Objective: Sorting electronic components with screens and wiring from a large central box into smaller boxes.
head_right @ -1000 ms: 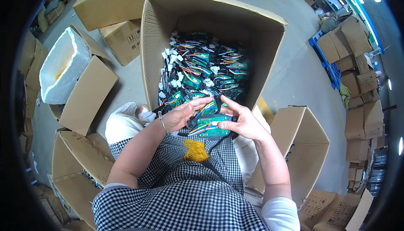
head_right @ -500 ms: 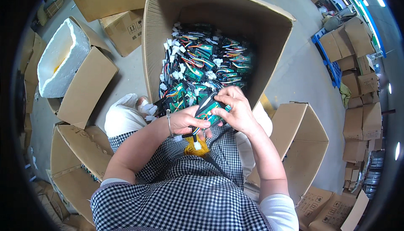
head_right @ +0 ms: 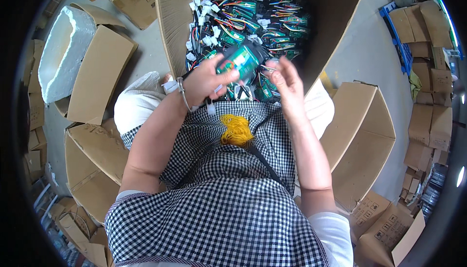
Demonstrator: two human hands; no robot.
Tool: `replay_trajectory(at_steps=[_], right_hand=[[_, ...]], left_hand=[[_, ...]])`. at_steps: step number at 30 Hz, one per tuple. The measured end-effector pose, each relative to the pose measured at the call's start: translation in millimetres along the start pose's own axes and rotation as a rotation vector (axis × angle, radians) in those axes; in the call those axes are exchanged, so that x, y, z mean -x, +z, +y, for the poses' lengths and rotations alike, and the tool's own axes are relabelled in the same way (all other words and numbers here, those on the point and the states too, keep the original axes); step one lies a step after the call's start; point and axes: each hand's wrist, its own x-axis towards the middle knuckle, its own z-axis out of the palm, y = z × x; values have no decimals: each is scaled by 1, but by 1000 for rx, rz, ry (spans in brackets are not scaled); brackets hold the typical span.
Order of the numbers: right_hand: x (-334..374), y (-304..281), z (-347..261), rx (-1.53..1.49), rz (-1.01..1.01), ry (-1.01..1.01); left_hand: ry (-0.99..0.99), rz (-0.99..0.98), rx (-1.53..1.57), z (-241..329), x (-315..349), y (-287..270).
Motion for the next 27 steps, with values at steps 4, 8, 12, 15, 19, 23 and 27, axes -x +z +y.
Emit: replay_trajectory(at_steps=[4,8,12,15,19,23,27], right_hand=[[39,1,75,910,-358,106],[62,27,113,1212,-369,-89],[60,19,108,1032,-382,2],[64,4,105,772,-377,92],[70,-5,103,449,-264,306],[64,11,100,929,-380,-4],[62,20,122,1087,-367,11]], left_hand=[[84,134,56,8,-5,-8],[117,80,35,-5,-10,-3],[140,101,-4,-10,-8,-2],[96,109,42,-9,-7,-2],[53,86,7,-7,-4,-1],[51,66,0,-13,-4,-1],[55,53,-48,-14,-10,2]])
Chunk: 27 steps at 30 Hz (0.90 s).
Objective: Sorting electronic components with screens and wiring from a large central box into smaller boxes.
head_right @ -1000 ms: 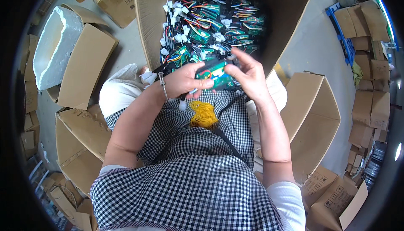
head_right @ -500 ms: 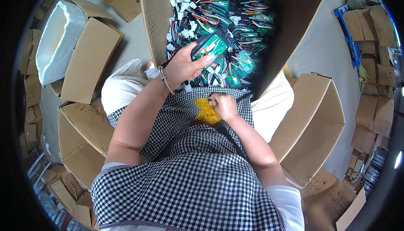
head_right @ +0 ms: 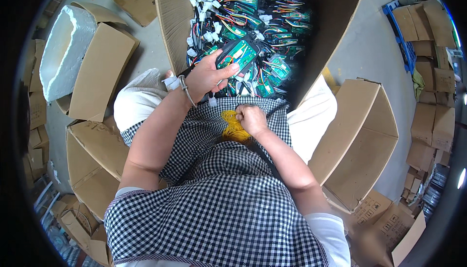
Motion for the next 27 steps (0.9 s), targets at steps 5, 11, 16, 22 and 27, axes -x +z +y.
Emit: replay_trajectory(at_steps=[5,11,16,22,27], right_hand=[[12,-17,10,-245,37,64],[19,-58,6,-873,10,222],[14,-93,-20,-1175,245,235],[10,-97,-9,-1622,210,183],[12,-117,-45,-2031,-24,-148]], left_hand=[[-2,14,37,3,4,-3],[-108,-17,36,6,9,-3],[-296,-198,196,-6,18,5],[-244,-359,337,-17,18,18],[-134,-499,630,-8,21,12]])
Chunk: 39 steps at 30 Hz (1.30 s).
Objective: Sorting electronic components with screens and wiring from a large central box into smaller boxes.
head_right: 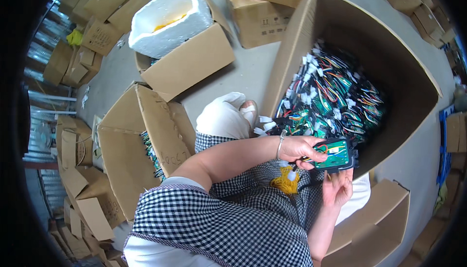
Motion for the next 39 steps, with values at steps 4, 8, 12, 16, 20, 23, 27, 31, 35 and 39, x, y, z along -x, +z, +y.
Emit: replay_trajectory(at_steps=[4,8,12,16,20,23,27,31,35,39], right_hand=[[5,-34,-17,866,-28,589],[13,-48,-47,488,-273,261],[-10,0,-52,506,-355,-295],[-23,29,-53,1661,-220,-296],[-68,-4,-33,1807,-222,202],[-67,-65,-51,592,352,306],[-50,-23,-37,703,231,-173],[-44,44,-53,1820,-167,-260],[-54,30,-57,1741,-457,-48],[-96,-15,-71,1100,396,-370]], left_hand=[[167,79,7,17,-3,0],[183,114,-41,16,-2,1],[158,165,-320,17,0,1],[231,245,-1646,-15,-26,-11],[-5,98,-1897,-33,-16,-1],[484,94,-1019,-19,-20,-5],[250,372,-21,9,-4,0],[-187,284,-743,13,-4,-4],[-205,333,-1337,-18,-6,-22],[-158,600,-1590,15,2,-9]])
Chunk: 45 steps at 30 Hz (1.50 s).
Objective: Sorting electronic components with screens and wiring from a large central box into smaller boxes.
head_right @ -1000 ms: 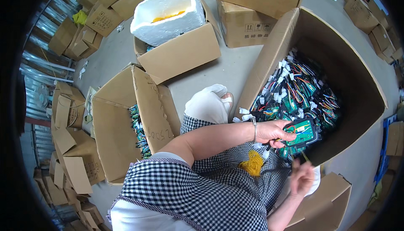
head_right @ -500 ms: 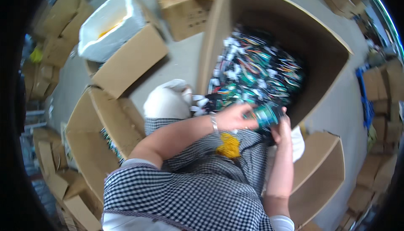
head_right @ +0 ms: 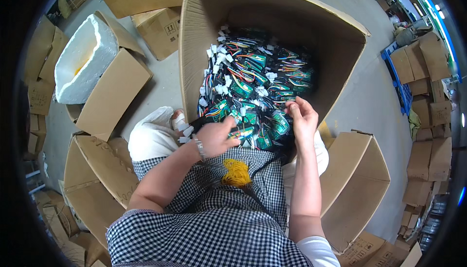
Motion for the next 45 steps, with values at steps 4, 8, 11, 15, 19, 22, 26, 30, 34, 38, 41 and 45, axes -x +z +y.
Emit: replay_trajectory(at_steps=[4,8,11,15,19,22,26,30,34,38,41,45], right_hand=[[-42,31,67,427,-197,-73],[-84,89,97,941,-52,-487],[-98,113,102,1111,-73,-468],[-104,109,116,1116,-205,-534],[-99,93,95,1036,-232,-408],[-81,65,64,722,-269,-218],[-31,29,1,23,-461,204],[23,19,-30,-299,-703,442],[72,1,-27,-843,-401,649],[96,-16,-15,-708,-378,540],[107,-28,-13,-201,-361,503],[113,-56,-31,579,-471,203]], left_hand=[[69,482,154,0,-1,-44],[-104,574,-134,-21,-20,-48],[-362,443,-412,-22,-34,-32],[-184,699,-508,-20,-39,-35],[192,806,-524,-15,-38,-39],[326,788,-501,-12,-36,-31],[516,723,-616,8,-28,-22],[796,613,-509,16,-28,-10],[689,541,-230,17,-22,9],[653,364,-401,16,-17,18],[560,102,43,18,-9,15],[382,50,657,2,-22,24]])
